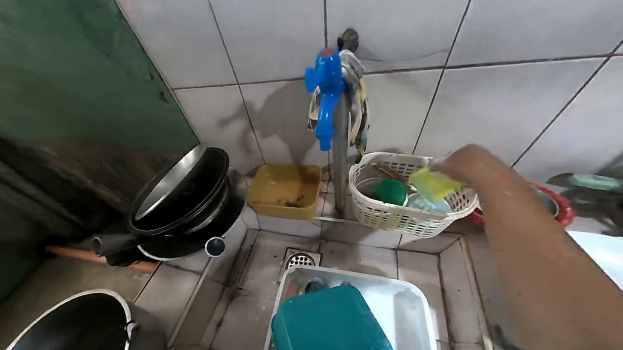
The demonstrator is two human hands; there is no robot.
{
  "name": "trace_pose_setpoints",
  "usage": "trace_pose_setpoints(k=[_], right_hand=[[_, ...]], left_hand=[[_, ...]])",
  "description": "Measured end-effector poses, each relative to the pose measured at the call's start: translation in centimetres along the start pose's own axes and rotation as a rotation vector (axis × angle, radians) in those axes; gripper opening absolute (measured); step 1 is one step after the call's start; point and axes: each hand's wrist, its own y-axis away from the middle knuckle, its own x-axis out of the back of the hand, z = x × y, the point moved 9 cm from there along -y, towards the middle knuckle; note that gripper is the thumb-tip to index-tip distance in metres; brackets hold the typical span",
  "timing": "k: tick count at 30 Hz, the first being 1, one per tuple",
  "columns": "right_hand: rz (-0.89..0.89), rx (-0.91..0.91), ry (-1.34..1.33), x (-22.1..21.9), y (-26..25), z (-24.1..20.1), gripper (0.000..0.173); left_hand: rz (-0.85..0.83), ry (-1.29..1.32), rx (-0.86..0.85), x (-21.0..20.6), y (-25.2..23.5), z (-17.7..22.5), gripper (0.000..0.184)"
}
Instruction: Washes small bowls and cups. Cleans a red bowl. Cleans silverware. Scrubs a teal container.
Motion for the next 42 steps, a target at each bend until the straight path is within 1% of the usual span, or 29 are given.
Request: trace_pose_setpoints(k=[2,3,4,5,6,7,8,9,10,12,13,15,17,19,20,22,24,25,27,29,31,33,34,35,36,38,39,40,42], right_hand=[[0.134,0.133,-0.132,2.8,5.2,-1.5,0.045],[0.136,0.191,-0.192,2.7,8.9,-2.6,0.039],[0.098,0.256,-0.216,1.4,12.8,-4.0,0.032],[-0.007,0.3,-0.189,-1.1,17.0,-5.3,0.026],[-0.167,0.311,-0.118,-4.8,20.9,-6.5,0.025],[-0.333,0.335,-0.065,-8.9,24.5,-7.6,0.027],[-0.486,0.363,-0.045,-12.9,27.5,-8.4,0.033],[-0.545,0.379,-0.045,-16.3,29.4,-8.8,0.039],[-0.499,0.362,-0.064,-18.7,30.0,-8.7,0.042],[-0.263,0.272,-0.117,-20.6,29.1,-8.0,0.039],[-0.22,0.219,-0.146,-20.7,28.7,-8.2,0.038],[-0.268,0.221,-0.191,-20.7,29.8,-10.5,0.044],[-0.351,0.356,-0.23,-21.0,32.2,-13.3,0.049],[-0.323,0.498,-0.324,-21.0,33.0,-13.5,0.045],[-0.317,0.505,-0.351,-21.0,32.2,-12.4,0.042],[-0.297,0.369,-0.297,-20.8,28.5,-8.8,0.038],[-0.219,0.192,-0.183,-21.1,24.6,-5.6,0.04],[-0.179,0.137,-0.128,-21.2,23.8,-5.4,0.041],[-0.123,0.123,-0.067,-21.4,24.7,-7.7,0.037],[-0.213,0.227,-0.103,-21.6,28.0,-12.3,0.04],[-0.322,0.406,-0.241,-21.7,31.5,-16.5,0.041],[-0.37,0.583,-0.302,-22.0,32.5,-18.3,0.04],[-0.366,0.609,-0.298,-22.3,31.6,-17.9,0.039],[-0.345,0.582,-0.276,-22.2,30.0,-16.6,0.039],[-0.301,0.502,-0.224,-22.1,28.0,-14.7,0.039],[-0.185,0.264,-0.102,-22.1,24.0,-9.9,0.038],[-0.145,0.167,-0.043,-22.2,22.7,-8.3,0.037],[-0.123,0.12,-0.004,-22.3,22.3,-7.8,0.036],[-0.143,0.152,-0.025,-22.6,24.0,-10.3,0.036]], left_hand=[[0.057,-0.044,0.024,0.1,0.3,0.1,0.049],[0.056,-0.041,0.025,0.2,0.4,0.0,0.05],[0.048,-0.042,0.019,0.2,0.4,-0.1,0.051],[0.034,-0.034,0.009,0.2,0.2,-0.2,0.051],[0.027,-0.013,0.002,0.1,0.1,-0.2,0.051],[0.025,-0.001,-0.001,0.0,0.0,-0.2,0.051],[0.024,-0.001,-0.002,-0.2,0.0,-0.1,0.052],[0.015,-0.014,0.001,-0.3,0.0,0.0,0.054],[0.003,-0.044,0.006,-0.4,0.0,0.1,0.055],[0.008,-0.136,0.041,-0.3,0.0,0.2,0.054],[0.008,-0.142,0.041,-0.4,-0.2,0.2,0.051],[-0.016,-0.09,0.033,-0.4,-0.2,0.0,0.045],[-0.03,-0.097,0.018,-0.2,-0.4,0.1,0.044],[-0.029,-0.131,0.011,0.0,-0.6,0.0,0.046],[-0.026,-0.145,0.021,0.0,-0.7,-0.1,0.046],[0.004,-0.144,0.071,-0.2,-0.4,-0.3,0.046],[-0.008,-0.091,0.077,-0.6,-0.5,-0.2,0.047],[-0.029,-0.079,0.069,-0.8,-0.5,-0.1,0.048],[-0.063,-0.054,0.093,-0.9,-0.3,-0.1,0.048],[-0.067,-0.05,0.114,-0.8,-0.1,0.0,0.047],[-0.088,-0.061,0.058,-0.5,-0.3,-0.2,0.045],[-0.076,-0.051,0.035,-0.4,-0.7,-0.3,0.04],[-0.056,-0.037,0.065,-0.5,-0.7,-0.4,0.041],[-0.036,-0.027,0.092,-0.6,-0.8,-0.4,0.043],[-0.027,-0.051,0.096,-0.6,-0.9,-0.4,0.043],[-0.026,-0.106,0.065,-0.5,-0.9,-0.2,0.045],[-0.023,-0.114,0.063,-0.6,-0.7,0.0,0.046],[-0.023,-0.095,0.066,-0.7,-0.7,0.0,0.046],[-0.034,-0.018,0.094,-1.0,-0.8,-0.1,0.046]])
